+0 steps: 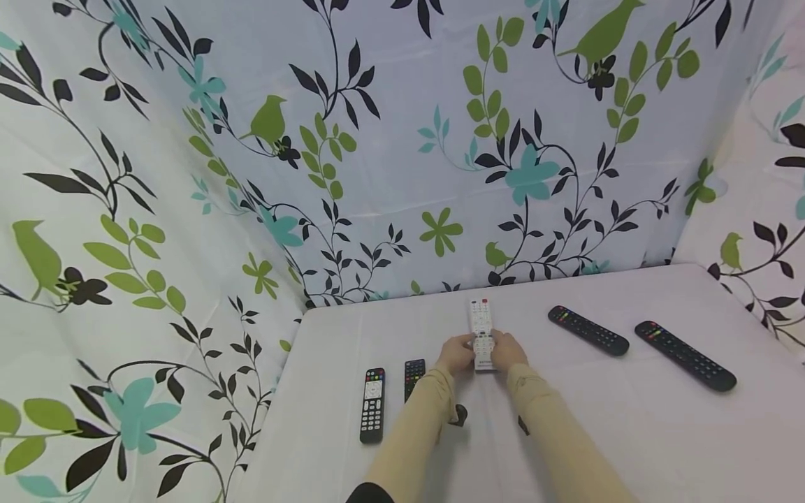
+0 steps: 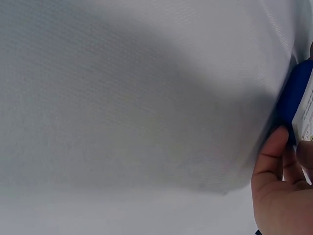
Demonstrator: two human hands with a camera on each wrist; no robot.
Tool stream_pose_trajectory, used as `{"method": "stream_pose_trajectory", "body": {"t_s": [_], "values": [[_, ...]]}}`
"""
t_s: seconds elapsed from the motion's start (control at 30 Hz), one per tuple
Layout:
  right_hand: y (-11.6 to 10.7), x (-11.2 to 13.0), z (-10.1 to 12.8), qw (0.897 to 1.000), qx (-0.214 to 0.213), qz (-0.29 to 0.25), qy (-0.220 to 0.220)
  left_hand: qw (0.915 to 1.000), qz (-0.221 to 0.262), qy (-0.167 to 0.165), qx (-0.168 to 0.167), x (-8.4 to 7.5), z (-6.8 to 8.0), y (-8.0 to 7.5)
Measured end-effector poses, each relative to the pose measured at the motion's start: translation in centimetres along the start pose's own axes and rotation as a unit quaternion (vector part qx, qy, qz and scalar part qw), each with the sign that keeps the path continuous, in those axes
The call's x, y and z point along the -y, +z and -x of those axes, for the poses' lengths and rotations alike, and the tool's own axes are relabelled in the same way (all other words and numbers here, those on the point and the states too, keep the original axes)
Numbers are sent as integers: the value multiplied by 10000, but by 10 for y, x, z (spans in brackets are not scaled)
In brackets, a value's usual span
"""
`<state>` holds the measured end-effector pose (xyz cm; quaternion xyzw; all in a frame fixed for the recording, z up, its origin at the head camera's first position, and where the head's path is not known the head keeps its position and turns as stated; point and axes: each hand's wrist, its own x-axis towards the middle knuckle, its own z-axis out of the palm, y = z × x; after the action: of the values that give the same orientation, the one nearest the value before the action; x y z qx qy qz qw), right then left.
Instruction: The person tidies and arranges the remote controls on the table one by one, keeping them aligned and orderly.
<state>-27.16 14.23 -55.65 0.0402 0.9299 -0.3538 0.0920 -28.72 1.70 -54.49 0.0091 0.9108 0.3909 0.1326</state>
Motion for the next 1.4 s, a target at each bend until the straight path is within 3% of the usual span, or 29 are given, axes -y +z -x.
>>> {"method": "stream_pose_trajectory", "body": {"t_s": [0.17,0.43,0.57,0.77,0.9,1.2,1.4], "values": [[-1,-6,-2,9992,166,-356,-82,9998,64,193,46,2,3,-4],[3,-20,-4,9964,637,-540,-137,9998,-14,81,176,6,14,-7],[7,-22,-1,9951,721,-669,-51,9989,-331,91,318,7,21,-8],[13,-19,8,9925,748,-966,-11,9972,-672,7,334,9,27,-15],[9,-16,12,9925,680,-1015,-54,9960,-831,148,304,6,27,-21],[13,-16,23,9877,864,-1299,-52,9966,-757,11,311,10,37,-25],[17,-17,34,9863,815,-1430,81,9974,-628,104,344,17,44,-22]]}}
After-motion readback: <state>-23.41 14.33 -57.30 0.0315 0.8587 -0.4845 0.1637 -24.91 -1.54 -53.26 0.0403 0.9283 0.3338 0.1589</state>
